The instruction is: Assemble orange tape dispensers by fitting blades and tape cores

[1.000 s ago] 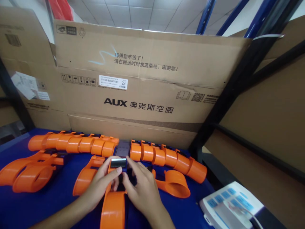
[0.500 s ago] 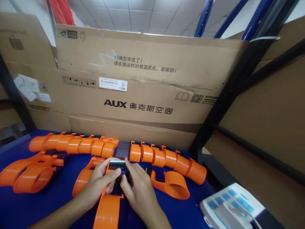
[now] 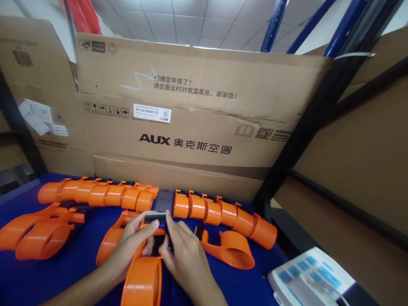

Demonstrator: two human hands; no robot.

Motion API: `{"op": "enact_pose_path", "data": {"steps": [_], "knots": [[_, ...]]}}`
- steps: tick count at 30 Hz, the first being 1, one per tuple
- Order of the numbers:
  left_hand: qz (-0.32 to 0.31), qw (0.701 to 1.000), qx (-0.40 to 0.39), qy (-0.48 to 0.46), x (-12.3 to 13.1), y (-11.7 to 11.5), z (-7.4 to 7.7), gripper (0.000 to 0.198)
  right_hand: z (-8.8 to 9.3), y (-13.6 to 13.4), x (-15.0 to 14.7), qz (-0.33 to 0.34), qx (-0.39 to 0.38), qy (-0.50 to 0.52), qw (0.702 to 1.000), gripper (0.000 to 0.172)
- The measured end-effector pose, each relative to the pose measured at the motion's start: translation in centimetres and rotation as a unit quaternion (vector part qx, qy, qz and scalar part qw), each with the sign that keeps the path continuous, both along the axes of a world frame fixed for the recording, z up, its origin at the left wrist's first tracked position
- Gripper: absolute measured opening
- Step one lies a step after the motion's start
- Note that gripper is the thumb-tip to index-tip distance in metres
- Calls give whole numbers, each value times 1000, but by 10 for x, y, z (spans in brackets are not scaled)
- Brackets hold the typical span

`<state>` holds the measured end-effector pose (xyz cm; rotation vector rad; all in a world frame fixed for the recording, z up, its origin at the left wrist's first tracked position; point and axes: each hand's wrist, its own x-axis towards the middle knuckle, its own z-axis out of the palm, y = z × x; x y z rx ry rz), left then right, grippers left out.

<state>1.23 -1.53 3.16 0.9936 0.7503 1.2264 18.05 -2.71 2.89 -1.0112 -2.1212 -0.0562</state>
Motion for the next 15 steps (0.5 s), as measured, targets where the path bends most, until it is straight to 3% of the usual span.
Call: {"op": "enact_pose_path", "data": {"steps": [6,15], "knots": [[-17,1000,-9,5,-2,0,2,36,-11,2,-6,-45,61,-35,996,67],[-27,999,-26,-2,2,-9,-2,40,-3,3,10,-11,91,19,996,47]]}}
